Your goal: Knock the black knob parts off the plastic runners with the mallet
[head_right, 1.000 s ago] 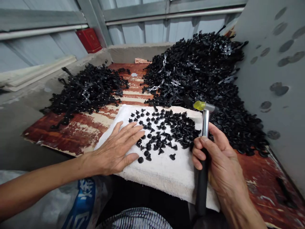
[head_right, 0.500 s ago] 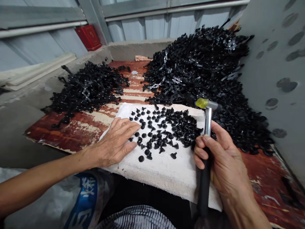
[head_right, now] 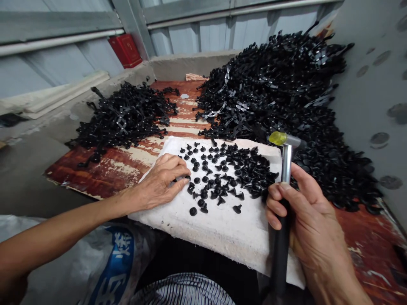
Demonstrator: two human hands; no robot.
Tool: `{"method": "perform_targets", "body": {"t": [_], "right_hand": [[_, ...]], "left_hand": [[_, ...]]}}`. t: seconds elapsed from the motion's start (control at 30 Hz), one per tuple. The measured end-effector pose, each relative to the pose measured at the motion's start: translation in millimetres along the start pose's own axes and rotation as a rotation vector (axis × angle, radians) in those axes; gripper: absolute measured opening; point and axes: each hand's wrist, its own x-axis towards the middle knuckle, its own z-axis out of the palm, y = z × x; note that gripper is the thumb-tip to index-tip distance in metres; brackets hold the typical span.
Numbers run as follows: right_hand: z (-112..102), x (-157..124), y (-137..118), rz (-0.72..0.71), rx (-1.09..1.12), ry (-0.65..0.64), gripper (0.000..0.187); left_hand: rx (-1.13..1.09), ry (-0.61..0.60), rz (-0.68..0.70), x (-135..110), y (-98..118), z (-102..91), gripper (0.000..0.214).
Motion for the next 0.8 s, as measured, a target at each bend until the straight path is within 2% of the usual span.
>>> {"method": "perform_targets", "body": {"t": [0.13,0.4,0.67,0.8], "right_hand": [[0.7,-1.5,-1.2,0.004,-0.003,0.026,0.056],[-0.6,-3.9,-0.9,-0.005,-0.027,0.017,0.055],[-2.3,-2.5,1.3,-0.02,-0.045,0.012,0.054],[-1.8,-2.2,0.2,-0.029,-0.058,0.026,0.056]], "left_hand": [[-0.012,-0.032,-0.008,3.8,-3.8,-1.8,0.021],[-0.056,0.028,-0.052,6.0,-31.6,-18.8,0.02],[0.041,0.086,-0.026,4.2,-31.4,-9.7,0.026],[0.09,0.027,-0.03,13.4,-36.6,-6.6,0.024]]}}
